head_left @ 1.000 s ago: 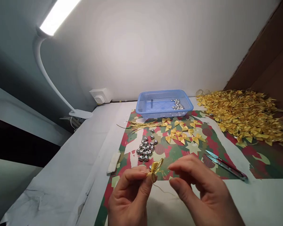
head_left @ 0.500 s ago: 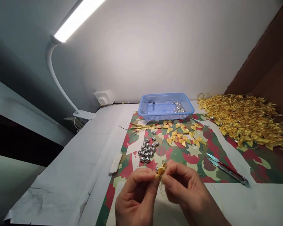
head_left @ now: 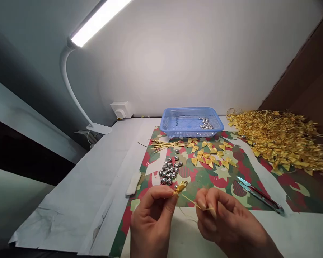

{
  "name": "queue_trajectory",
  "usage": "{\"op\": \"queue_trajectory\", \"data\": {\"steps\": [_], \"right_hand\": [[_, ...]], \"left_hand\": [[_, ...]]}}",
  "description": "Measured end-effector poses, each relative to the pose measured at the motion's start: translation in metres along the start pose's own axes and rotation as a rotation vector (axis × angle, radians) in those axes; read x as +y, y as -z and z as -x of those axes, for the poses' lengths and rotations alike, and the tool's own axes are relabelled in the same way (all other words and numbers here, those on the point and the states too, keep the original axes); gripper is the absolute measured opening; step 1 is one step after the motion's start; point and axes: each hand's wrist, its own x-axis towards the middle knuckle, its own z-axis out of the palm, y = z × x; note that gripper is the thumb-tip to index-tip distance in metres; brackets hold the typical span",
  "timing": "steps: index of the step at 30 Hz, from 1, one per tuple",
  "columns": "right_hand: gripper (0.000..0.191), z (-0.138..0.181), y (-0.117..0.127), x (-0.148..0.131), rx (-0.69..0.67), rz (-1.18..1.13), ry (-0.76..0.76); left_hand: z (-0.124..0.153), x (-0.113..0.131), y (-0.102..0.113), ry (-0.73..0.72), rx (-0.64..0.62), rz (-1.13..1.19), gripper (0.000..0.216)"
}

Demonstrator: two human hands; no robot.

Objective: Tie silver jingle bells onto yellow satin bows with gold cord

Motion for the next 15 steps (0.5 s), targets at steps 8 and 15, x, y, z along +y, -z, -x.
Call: {"op": "queue_trajectory", "data": {"steps": [8, 15], "right_hand": [[0.022, -0.003, -0.007, 0.001, 0.018, -0.171, -0.039], [0.031, -0.009, 0.004, 0.01, -0.024, 0.022, -0.142]], "left_hand": [[-0.002, -0.005, 0.001, 0.021, -0.014, -0.006, 0.012], [0.003, 0.003, -0.001, -0.041, 0.035, 0.02, 0.015]]}}
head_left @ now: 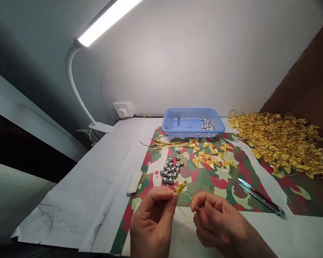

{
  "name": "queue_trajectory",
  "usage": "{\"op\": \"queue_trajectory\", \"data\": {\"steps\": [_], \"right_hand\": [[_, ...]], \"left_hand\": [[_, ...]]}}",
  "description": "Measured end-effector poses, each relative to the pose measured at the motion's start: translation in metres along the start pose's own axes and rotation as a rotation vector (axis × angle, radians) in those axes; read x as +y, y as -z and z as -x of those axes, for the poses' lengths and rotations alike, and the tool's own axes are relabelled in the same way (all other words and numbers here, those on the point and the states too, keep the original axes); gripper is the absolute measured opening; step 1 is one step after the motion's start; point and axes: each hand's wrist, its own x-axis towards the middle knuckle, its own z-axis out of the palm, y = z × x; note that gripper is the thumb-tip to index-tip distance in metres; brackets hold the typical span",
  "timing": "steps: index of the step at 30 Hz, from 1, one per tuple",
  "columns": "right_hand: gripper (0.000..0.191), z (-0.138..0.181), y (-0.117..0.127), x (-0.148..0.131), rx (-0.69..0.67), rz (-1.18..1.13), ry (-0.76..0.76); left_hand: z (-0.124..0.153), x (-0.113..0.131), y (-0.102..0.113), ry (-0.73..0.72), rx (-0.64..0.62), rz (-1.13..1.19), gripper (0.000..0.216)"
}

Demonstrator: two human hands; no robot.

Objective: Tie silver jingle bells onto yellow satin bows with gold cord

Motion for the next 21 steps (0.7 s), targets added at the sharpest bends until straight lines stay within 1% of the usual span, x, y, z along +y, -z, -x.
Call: {"op": "queue_trajectory", "data": {"steps": [3, 6, 8, 12, 14, 16, 19, 21], "right_hand": [[0.035, 0.001, 0.001, 0.001, 0.06, 0.2, -0.059], [0.034, 0.007, -0.003, -0.003, 0.052, 0.262, -0.09], [0.03, 0.012, -0.006, -0.009, 0.007, 0.348, -0.026], [0.013, 0.02, -0.008, -0.019, -0.07, 0.555, 0.213], [0.013, 0.022, -0.008, -0.021, -0.08, 0.644, 0.273], [0.013, 0.023, -0.007, -0.02, -0.032, 0.731, 0.242], [0.025, 0.022, -0.007, -0.017, 0.067, 0.752, 0.13], [0.029, 0.02, -0.008, -0.017, 0.046, 0.764, 0.131]], "left_hand": [[0.002, 0.004, 0.0, -0.03, 0.008, 0.011, 0.017], [0.003, 0.005, 0.0, -0.06, 0.001, -0.009, 0.018], [0.003, 0.004, 0.001, -0.068, 0.011, -0.023, 0.018], [0.001, 0.006, 0.0, -0.039, -0.003, -0.024, 0.016], [0.0, 0.008, 0.0, -0.025, -0.006, -0.021, 0.015], [-0.001, 0.009, 0.001, -0.019, 0.002, -0.017, 0.015], [-0.004, 0.009, 0.003, -0.008, 0.019, -0.015, 0.015], [-0.006, 0.009, 0.005, 0.002, 0.022, -0.007, 0.014]]}}
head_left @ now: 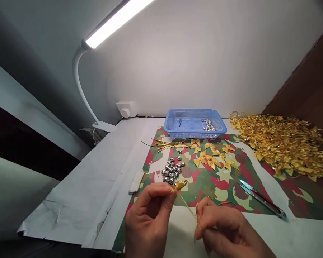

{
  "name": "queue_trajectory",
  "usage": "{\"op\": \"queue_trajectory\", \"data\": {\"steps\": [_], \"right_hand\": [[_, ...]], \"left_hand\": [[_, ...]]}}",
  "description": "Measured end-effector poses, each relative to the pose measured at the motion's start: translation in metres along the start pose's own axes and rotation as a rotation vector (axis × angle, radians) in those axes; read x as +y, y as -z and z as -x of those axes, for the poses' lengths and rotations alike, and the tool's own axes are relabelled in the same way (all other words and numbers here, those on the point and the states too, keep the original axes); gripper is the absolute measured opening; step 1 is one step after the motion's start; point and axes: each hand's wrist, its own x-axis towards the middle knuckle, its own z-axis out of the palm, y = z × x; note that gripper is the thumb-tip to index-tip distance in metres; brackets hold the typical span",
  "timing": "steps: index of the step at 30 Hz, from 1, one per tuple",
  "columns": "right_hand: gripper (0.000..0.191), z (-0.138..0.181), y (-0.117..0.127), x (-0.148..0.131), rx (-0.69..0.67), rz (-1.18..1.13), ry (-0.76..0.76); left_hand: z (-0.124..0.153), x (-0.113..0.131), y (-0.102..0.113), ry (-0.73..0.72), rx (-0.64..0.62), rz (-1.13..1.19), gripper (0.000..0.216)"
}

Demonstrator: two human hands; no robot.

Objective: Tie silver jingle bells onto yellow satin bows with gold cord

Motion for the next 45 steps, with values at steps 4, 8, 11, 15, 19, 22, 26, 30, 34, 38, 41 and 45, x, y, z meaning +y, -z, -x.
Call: {"op": "queue_trajectory", "data": {"steps": [4, 8, 11, 15, 19, 22, 26, 30, 34, 38, 41, 45], "right_hand": [[0.02, 0.0, 0.002, -0.004, -0.016, 0.024, 0.221], [0.017, 0.001, 0.002, -0.006, 0.121, -0.109, 0.232], [0.019, -0.001, -0.003, -0.003, 0.184, -0.28, 0.064], [0.048, -0.005, -0.008, 0.004, 0.055, -0.346, -0.144], [0.064, -0.001, -0.004, 0.008, -0.026, -0.278, -0.211], [0.065, 0.006, 0.001, 0.004, 0.009, -0.289, -0.234], [0.058, 0.012, 0.004, -0.003, 0.07, -0.23, -0.277], [0.039, 0.016, 0.004, -0.005, 0.198, -0.249, -0.079], [0.034, 0.014, 0.0, -0.008, 0.293, -0.296, 0.055], [0.048, 0.008, -0.008, -0.011, 0.337, 0.124, -0.147], [0.059, 0.006, -0.01, -0.014, 0.33, 0.454, -0.205], [0.059, 0.007, -0.002, -0.02, 0.281, 0.185, -0.242]], "left_hand": [[0.001, -0.002, -0.001, 0.005, -0.008, -0.001, 0.013], [0.007, 0.001, -0.006, -0.013, -0.039, 0.003, 0.014], [0.01, 0.005, -0.008, 0.004, -0.067, 0.035, 0.014], [0.007, 0.007, -0.006, 0.075, -0.085, 0.081, 0.013], [-0.001, 0.004, 0.0, 0.062, 0.009, 0.083, 0.012], [-0.003, 0.002, 0.001, 0.019, 0.067, 0.047, 0.012], [-0.003, 0.003, -0.001, -0.003, 0.106, 0.037, 0.014], [-0.006, 0.0, -0.002, 0.092, 0.088, 0.088, 0.011], [-0.012, -0.004, 0.0, 0.206, 0.019, 0.144, 0.012], [-0.011, -0.003, 0.0, 0.161, 0.055, 0.136, 0.011], [-0.007, 0.0, -0.003, 0.048, 0.097, 0.094, 0.013], [-0.006, 0.003, -0.005, -0.009, 0.113, 0.055, 0.016]]}}
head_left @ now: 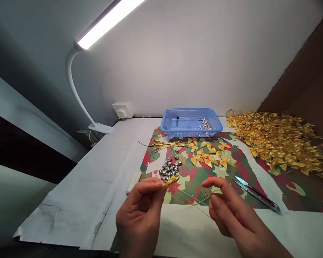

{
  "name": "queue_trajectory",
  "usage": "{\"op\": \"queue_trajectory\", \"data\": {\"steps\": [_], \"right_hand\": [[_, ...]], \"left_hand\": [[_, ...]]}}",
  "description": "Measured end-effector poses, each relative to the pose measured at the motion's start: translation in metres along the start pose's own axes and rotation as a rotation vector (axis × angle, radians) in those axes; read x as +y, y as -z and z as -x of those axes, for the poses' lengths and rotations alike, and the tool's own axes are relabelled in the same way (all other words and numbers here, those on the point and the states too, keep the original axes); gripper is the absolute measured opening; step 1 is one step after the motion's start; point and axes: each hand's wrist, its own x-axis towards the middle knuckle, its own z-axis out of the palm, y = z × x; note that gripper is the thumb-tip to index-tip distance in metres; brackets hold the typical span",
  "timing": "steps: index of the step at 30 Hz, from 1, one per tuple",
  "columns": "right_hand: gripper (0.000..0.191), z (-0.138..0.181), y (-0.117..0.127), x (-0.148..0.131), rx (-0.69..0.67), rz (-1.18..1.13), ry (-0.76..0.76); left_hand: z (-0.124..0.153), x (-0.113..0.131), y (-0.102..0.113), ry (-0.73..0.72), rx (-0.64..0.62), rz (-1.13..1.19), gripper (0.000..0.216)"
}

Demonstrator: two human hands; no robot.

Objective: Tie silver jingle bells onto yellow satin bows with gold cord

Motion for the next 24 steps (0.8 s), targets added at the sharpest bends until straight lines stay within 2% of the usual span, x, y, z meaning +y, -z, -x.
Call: {"op": "queue_trajectory", "data": {"steps": [3, 9, 17, 24], "right_hand": [[0.061, -0.003, 0.007, -0.003, -0.072, -0.285, -0.049], [0.055, -0.008, 0.01, -0.003, -0.003, -0.442, -0.013], [0.044, -0.012, 0.01, -0.001, 0.059, -0.485, 0.022], [0.037, -0.025, 0.01, 0.014, 0.049, -0.473, 0.06]], "left_hand": [[-0.004, -0.001, 0.002, -0.016, 0.03, 0.001, 0.016], [-0.008, -0.006, 0.008, -0.076, 0.084, 0.01, 0.015], [-0.009, -0.006, 0.008, -0.036, 0.084, 0.052, 0.015], [-0.006, -0.009, 0.013, 0.075, 0.015, 0.128, 0.016]]}}
